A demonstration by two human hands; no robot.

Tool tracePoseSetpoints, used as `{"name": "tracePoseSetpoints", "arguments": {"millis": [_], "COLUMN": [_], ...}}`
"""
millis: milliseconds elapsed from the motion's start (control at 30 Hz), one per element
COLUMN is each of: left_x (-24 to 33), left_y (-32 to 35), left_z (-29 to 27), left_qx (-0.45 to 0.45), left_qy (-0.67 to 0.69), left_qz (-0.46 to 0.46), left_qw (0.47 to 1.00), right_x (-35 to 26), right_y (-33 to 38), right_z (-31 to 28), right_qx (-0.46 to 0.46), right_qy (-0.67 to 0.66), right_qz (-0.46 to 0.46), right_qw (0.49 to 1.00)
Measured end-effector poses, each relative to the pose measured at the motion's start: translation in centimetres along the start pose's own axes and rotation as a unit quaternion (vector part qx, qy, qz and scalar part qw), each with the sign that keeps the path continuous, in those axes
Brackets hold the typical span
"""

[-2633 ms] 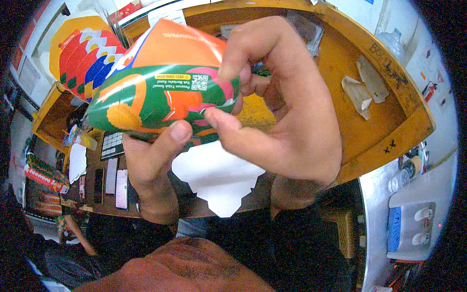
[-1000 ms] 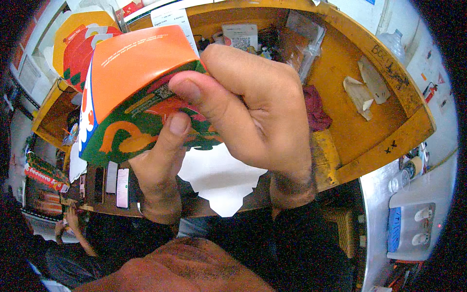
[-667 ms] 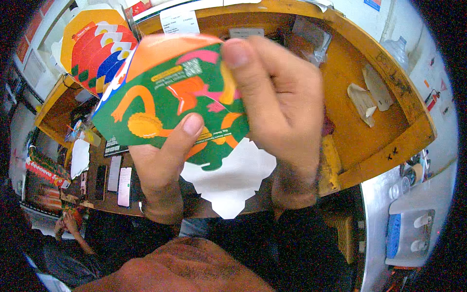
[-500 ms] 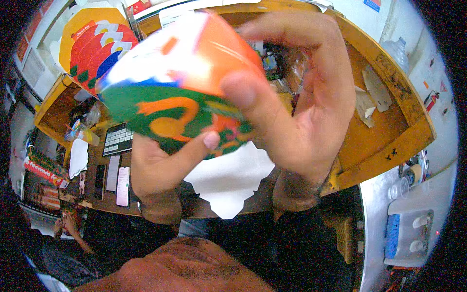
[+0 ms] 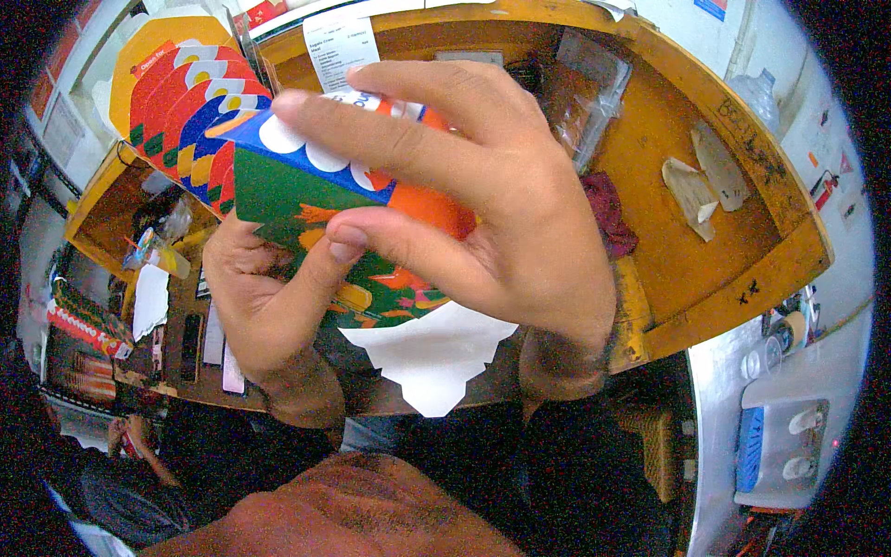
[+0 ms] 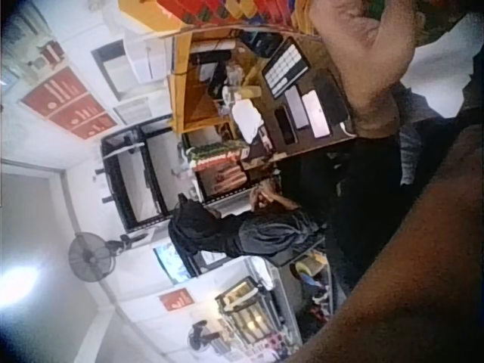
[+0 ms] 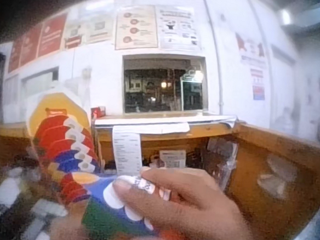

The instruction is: The person folds and assembles colorful printed paper boxes by hand, aligning edges and tucking flaps to form the box shape. They handle multiple boxes one at a time, stacking completed units on the table.

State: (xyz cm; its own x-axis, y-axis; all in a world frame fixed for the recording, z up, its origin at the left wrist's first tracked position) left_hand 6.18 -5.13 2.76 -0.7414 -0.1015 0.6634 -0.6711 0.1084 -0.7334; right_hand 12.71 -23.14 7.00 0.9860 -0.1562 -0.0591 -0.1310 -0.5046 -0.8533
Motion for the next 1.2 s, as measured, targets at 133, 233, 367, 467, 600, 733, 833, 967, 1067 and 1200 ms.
{"name": "tracePoseSetpoints", "arguments": {"millis": [133,233,367,467,600,733,833,967,1067,1200], "left_x": [-0.1,0.2,1.2,2.0,2.4,2.4,2.1,1.4,0.9,0.8], "left_y": [-0.3,0.0,0.3,0.7,1.0,-0.1,0.0,-0.1,0.2,0.0], "left_z": [0.4,0.1,-1.0,-1.4,-2.2,-2.4,-2.6,-2.5,-2.3,-1.8], "left_qx": [0.079,0.103,0.037,0.014,-0.012,-0.018,0.007,0.023,0.015,0.025], "left_qy": [0.078,0.085,0.008,0.023,-0.03,-0.173,-0.161,-0.143,-0.117,0.051], "left_qz": [-0.033,-0.071,-0.093,-0.12,-0.094,-0.028,-0.028,-0.012,-0.021,-0.1], "left_qw": [0.993,0.988,0.995,0.992,0.995,0.984,0.987,0.989,0.993,0.993], "right_x": [0.1,0.1,-0.2,-0.2,-0.8,-0.9,-0.9,-0.9,-0.5,0.2], "right_y": [0.0,-0.2,-0.2,-0.3,-0.4,-0.4,-0.4,-0.4,-0.4,-0.4], "right_z": [0.7,1.2,1.3,1.6,1.7,2.3,2.6,2.6,2.4,1.9], "right_qx": [-0.029,-0.041,-0.082,-0.074,-0.031,0.037,0.079,0.089,0.083,0.073], "right_qy": [-0.001,-0.01,0.004,-0.007,-0.058,-0.037,-0.044,-0.063,-0.072,-0.088], "right_qz": [0.017,0.01,-0.013,-0.041,-0.062,-0.099,-0.107,-0.079,-0.066,-0.06], "right_qw": [0.999,0.999,0.997,0.996,0.996,0.994,0.99,0.991,0.992,0.992]}}
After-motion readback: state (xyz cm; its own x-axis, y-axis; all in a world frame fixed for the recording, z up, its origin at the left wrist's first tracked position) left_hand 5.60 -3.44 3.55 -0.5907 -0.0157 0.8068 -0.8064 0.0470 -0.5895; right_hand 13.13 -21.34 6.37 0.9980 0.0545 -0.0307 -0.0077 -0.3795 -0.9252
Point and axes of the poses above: each hand's wrist, its own y-axis away from the middle knuckle, its own z-axis out of the palm, x = y × z, the point moved 4 cm from there along -y, towards the middle knuckle, and after that the axes turned 1 degree about z, right-handed, at the moved point
